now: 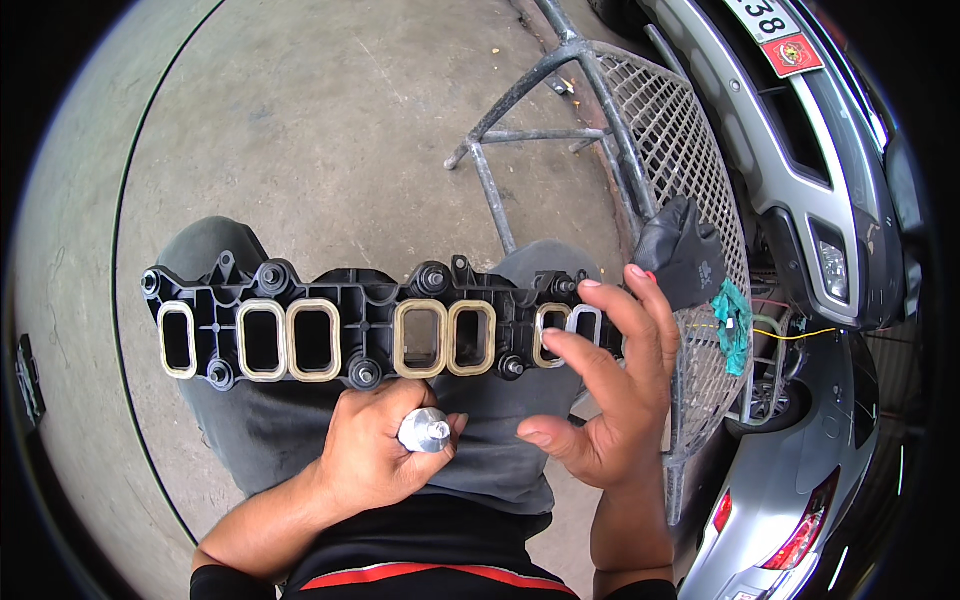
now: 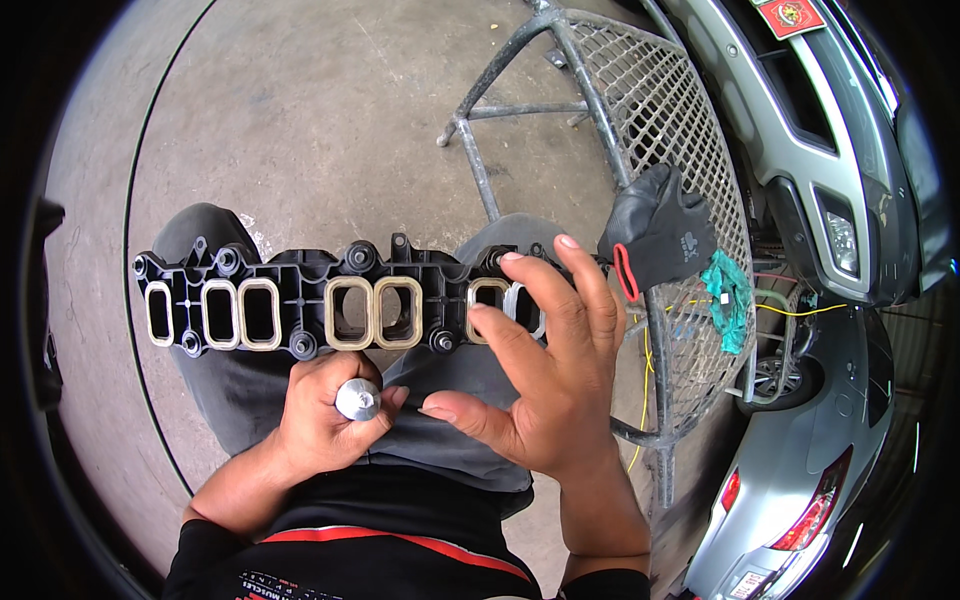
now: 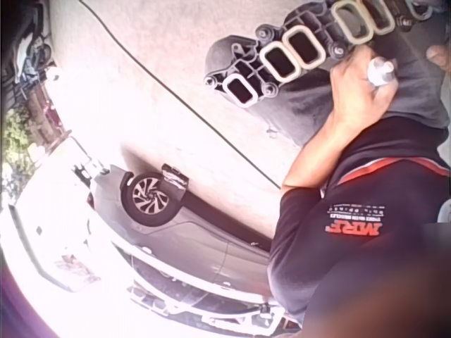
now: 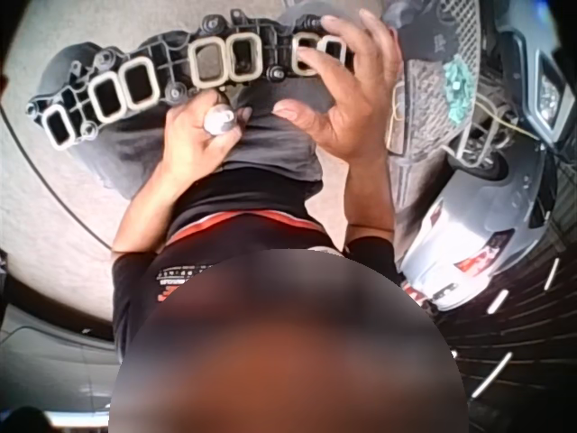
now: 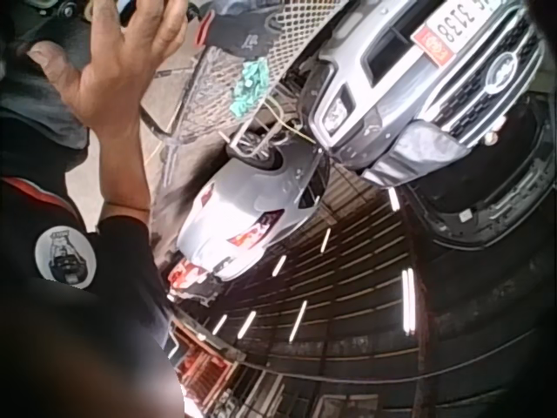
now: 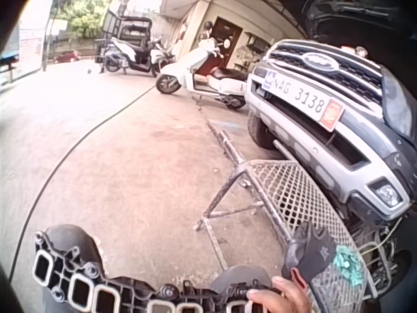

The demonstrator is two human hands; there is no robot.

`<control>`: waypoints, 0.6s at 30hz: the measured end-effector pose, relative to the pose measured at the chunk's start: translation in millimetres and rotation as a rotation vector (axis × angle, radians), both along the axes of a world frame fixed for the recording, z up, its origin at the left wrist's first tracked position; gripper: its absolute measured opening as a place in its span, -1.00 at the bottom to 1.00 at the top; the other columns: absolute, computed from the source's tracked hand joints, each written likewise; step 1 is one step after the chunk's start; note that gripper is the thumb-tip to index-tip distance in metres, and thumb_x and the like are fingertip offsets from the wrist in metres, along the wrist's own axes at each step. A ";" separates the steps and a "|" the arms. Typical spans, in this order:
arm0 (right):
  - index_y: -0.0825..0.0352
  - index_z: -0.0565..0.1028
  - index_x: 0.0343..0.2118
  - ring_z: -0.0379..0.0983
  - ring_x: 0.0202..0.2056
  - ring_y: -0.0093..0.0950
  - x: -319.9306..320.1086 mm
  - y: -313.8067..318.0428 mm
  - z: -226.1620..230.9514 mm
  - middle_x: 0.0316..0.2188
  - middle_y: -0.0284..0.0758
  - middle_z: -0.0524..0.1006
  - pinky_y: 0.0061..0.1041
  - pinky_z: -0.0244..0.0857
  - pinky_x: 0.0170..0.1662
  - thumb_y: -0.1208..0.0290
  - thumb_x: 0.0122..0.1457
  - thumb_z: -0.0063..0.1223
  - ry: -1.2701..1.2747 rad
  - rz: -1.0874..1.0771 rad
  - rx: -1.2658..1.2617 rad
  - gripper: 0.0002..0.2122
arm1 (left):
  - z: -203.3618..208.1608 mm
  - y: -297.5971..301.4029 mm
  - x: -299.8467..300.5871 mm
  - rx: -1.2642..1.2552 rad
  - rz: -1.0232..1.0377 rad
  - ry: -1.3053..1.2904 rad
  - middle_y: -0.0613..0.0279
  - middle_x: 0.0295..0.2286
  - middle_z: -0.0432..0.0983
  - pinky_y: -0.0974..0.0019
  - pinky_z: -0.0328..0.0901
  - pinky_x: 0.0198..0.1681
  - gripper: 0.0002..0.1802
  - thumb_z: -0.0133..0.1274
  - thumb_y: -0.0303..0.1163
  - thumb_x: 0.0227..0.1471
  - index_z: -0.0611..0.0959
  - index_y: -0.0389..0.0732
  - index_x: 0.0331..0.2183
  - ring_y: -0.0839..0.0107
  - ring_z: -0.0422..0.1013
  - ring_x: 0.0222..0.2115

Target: The person wipes a black manifold with gaskets using a green cloth, then applies white sealant from a tube to the edges of the gaskets. The person works on each gasket opening sequentially while holding the manifold on their lap.

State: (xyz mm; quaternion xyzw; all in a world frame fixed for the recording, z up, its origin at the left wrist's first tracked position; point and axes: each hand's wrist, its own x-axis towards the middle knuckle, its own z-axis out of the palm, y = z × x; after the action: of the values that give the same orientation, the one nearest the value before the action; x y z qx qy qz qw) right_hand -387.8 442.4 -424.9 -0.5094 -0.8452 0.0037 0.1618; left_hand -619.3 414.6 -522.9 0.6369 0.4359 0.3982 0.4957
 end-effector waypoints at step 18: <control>0.31 0.66 -0.17 0.21 0.31 0.05 -3.9 -0.1 -5.8 0.14 -0.13 0.49 0.02 0.01 0.29 -0.29 0.15 0.18 -0.041 -0.055 0.006 -0.39 | 0.4 2.4 0.1 0.007 -0.003 0.001 0.16 -0.65 0.47 0.20 0.33 -0.59 -0.67 0.39 -0.37 0.01 0.51 -0.21 -0.51 0.19 0.48 -0.66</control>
State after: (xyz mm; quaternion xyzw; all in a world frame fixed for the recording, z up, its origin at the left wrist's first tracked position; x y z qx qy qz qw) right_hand -391.7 442.3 -430.6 -0.5321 -0.8339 -0.0137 0.1461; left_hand -619.2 416.9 -522.5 0.6393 0.4338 0.3988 0.4941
